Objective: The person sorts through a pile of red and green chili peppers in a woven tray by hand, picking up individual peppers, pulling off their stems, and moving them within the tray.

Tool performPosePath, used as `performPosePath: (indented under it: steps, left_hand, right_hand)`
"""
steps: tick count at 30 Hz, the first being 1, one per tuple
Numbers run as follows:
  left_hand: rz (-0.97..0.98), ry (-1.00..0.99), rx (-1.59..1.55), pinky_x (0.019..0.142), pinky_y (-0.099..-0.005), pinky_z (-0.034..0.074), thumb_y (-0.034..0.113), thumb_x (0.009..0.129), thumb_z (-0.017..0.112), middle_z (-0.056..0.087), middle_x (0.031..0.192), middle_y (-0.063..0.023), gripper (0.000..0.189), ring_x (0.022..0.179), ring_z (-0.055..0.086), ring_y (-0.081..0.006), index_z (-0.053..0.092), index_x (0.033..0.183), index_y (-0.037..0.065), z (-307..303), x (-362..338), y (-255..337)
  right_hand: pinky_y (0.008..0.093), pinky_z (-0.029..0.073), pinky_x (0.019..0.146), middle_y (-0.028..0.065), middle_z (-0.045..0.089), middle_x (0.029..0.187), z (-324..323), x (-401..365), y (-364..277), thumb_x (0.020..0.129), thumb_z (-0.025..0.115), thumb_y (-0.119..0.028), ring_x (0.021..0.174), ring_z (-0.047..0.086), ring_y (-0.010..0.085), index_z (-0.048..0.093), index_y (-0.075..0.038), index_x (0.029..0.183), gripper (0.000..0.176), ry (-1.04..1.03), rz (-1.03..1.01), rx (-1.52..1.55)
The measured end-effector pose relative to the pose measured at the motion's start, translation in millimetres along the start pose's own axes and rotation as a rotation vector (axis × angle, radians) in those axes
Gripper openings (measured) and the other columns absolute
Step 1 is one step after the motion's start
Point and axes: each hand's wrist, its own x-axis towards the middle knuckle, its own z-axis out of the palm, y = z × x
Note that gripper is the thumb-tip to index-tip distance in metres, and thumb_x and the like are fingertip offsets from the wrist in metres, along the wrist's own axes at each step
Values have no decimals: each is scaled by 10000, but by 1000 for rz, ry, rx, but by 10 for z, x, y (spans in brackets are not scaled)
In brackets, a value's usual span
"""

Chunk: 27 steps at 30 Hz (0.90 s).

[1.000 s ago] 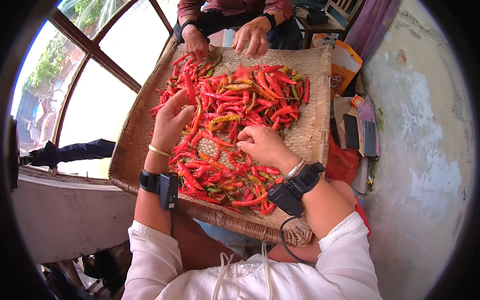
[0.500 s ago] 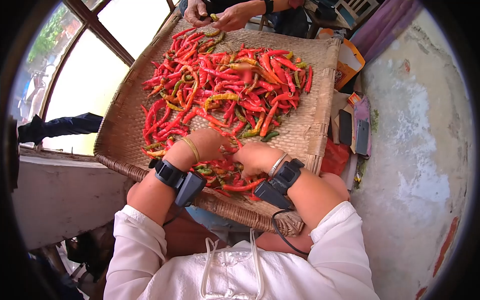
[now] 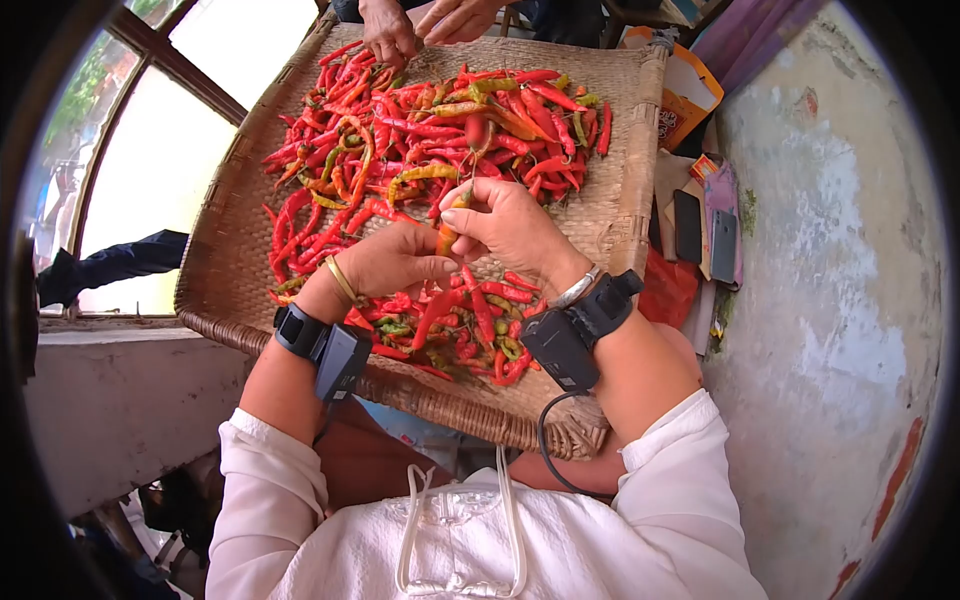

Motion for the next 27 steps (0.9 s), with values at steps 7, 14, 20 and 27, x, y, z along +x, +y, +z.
performPosePath:
  steps: [7, 14, 20, 27]
  left_hand:
    - [157, 840, -132, 474, -176, 413, 284, 888, 506, 597, 752, -30, 324, 545, 521, -43, 536, 1035, -3, -339, -99, 93]
    - [-76, 107, 848, 661, -422, 454, 318, 736, 583, 595, 716, -182, 294, 724, 579, -347, 622, 804, 35, 87, -92, -69]
    - [-55, -51, 837, 666, -423, 454, 343, 733, 596, 603, 730, -181, 322, 720, 584, -350, 612, 816, 32, 123, -58, -118]
    - [58, 79, 336, 525, -266, 447, 213, 817, 583, 608, 665, -57, 207, 569, 565, -136, 576, 816, 6, -101, -181, 50]
  right_hand:
    - [205, 443, 546, 6, 566, 815, -21, 36, 46, 838, 562, -170, 652, 539, 56, 550, -8, 1015, 241, -37, 6, -460]
    - [416, 455, 727, 162, 599, 846, 87, -11, 480, 677, 612, -116, 843, 576, 330, 603, -44, 914, 248, -312, -68, -1356]
    - [406, 467, 681, 162, 613, 777, 101, -16, 261, 696, 577, -112, 789, 590, 339, 625, -46, 784, 120, -320, -146, -1317]
    - [296, 445, 582, 74, 602, 672, -123, -29, -112, 753, 606, -164, 611, 560, 126, 612, -15, 833, 170, -9, -123, -476]
